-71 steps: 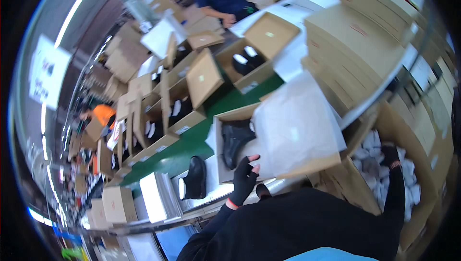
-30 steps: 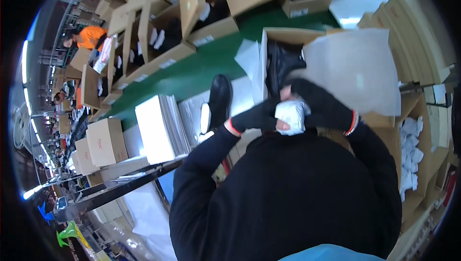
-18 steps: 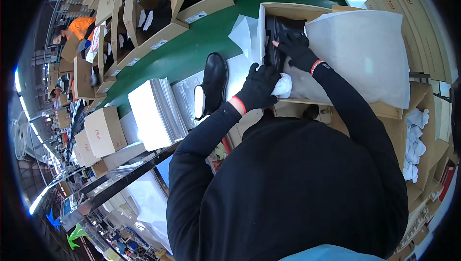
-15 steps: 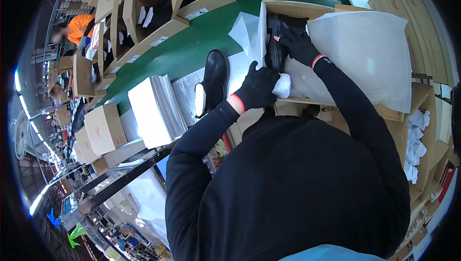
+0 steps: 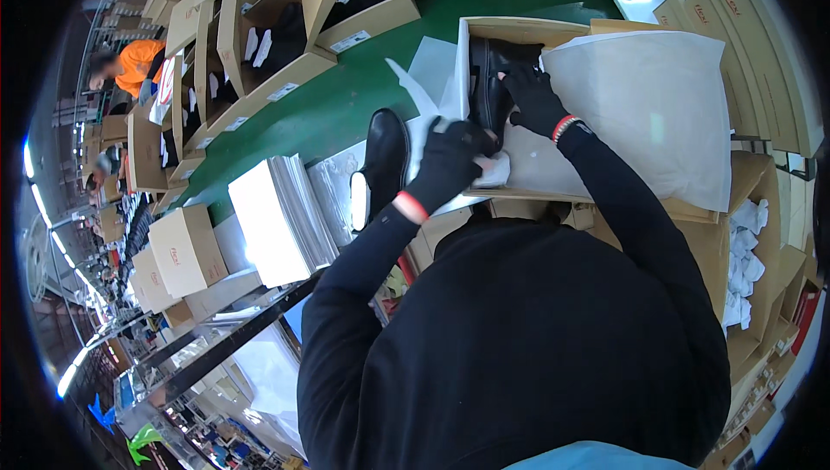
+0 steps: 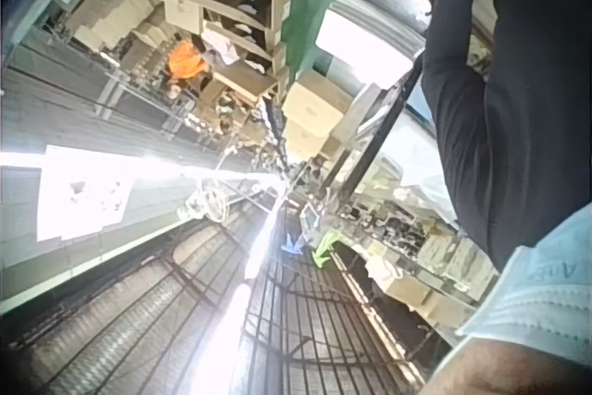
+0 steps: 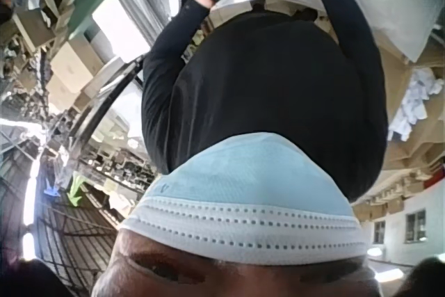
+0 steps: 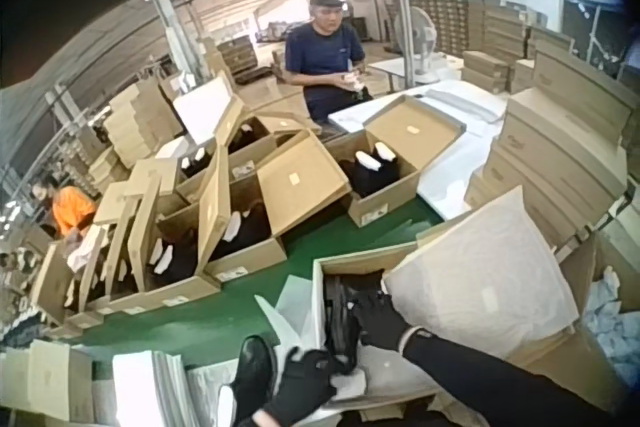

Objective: The person places white tissue paper into cardboard boxes, inserts a pair of black shoes, adds white stuffing material, and closes the boxes. The process is repeated for multiple pairs of shoes on a green conveyor belt.

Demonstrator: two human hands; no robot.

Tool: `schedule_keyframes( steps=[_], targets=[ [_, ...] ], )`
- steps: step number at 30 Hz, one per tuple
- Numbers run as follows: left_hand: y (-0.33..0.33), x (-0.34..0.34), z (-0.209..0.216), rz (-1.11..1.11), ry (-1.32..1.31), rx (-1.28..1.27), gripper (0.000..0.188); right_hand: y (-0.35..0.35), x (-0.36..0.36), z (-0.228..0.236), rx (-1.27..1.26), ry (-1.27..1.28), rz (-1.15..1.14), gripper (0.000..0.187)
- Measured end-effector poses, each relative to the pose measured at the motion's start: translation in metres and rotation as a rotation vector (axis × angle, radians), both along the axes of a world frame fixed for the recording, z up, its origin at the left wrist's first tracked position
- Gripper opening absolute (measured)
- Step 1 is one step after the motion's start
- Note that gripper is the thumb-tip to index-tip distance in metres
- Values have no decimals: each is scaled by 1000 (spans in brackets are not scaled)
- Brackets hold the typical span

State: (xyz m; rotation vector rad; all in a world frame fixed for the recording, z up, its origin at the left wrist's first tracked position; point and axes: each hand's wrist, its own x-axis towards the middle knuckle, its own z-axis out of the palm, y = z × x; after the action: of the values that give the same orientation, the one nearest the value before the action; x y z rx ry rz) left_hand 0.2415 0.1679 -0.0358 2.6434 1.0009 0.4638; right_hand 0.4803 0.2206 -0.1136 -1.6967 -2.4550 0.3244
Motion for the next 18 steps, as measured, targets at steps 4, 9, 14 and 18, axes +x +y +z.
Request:
schedule_keyframes(
  steps=[4, 9, 14, 18],
  targets=[
    [36, -38, 15, 692, 21, 45, 59, -45, 34, 21, -99, 480, 5, 71],
    [72, -63, -33, 665, 426, -377, 46, -109, 36, 59, -357, 568, -2, 63],
    [47, 6, 27, 545, 205, -384, 28, -124, 63, 77, -316, 627, -230, 63],
    [-18, 98, 14, -132, -97, -386, 54, -83, 46, 185, 76, 863, -156, 52]
  ],
)
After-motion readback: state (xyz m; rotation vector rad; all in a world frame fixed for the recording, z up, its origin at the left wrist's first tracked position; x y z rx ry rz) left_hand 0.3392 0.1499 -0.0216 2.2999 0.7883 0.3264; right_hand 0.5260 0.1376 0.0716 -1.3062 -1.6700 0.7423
